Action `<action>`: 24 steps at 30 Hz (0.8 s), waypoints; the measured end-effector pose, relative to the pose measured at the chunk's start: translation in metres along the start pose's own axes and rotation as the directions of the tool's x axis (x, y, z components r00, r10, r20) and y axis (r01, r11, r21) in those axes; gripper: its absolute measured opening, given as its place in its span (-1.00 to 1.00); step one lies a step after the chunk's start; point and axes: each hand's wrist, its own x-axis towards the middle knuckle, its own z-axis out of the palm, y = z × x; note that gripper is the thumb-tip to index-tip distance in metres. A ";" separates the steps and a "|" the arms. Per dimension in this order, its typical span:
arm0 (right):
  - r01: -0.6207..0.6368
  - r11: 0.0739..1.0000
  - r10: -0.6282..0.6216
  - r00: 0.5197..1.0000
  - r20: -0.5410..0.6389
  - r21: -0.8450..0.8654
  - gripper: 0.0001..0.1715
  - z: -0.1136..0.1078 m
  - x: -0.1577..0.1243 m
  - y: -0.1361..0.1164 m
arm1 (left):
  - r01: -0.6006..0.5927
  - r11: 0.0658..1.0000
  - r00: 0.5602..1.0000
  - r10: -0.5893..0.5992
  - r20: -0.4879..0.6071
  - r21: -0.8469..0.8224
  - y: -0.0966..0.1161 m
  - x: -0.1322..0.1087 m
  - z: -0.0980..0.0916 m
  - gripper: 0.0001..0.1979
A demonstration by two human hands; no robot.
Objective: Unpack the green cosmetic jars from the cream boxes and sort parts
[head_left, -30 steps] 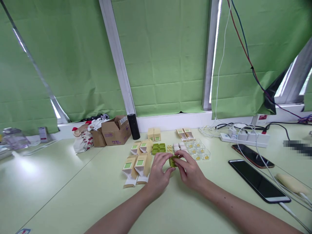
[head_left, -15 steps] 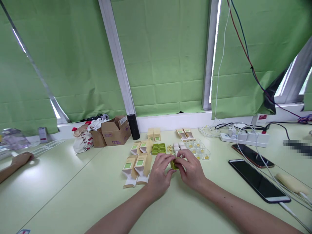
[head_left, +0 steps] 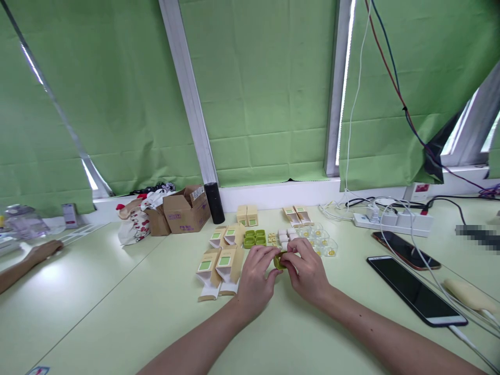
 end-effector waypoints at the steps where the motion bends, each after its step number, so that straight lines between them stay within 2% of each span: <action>1: 0.007 1.000 -0.006 1.000 -0.008 0.004 -0.74 0.000 0.000 0.000 | -0.002 1.000 1.000 0.002 -0.004 0.006 0.000 0.000 0.000 -0.52; 24: 0.042 0.999 -0.042 0.999 -0.034 0.017 -0.76 0.003 -0.003 0.004 | 0.035 0.997 0.999 -0.034 -0.025 0.065 0.000 0.002 -0.001 -0.51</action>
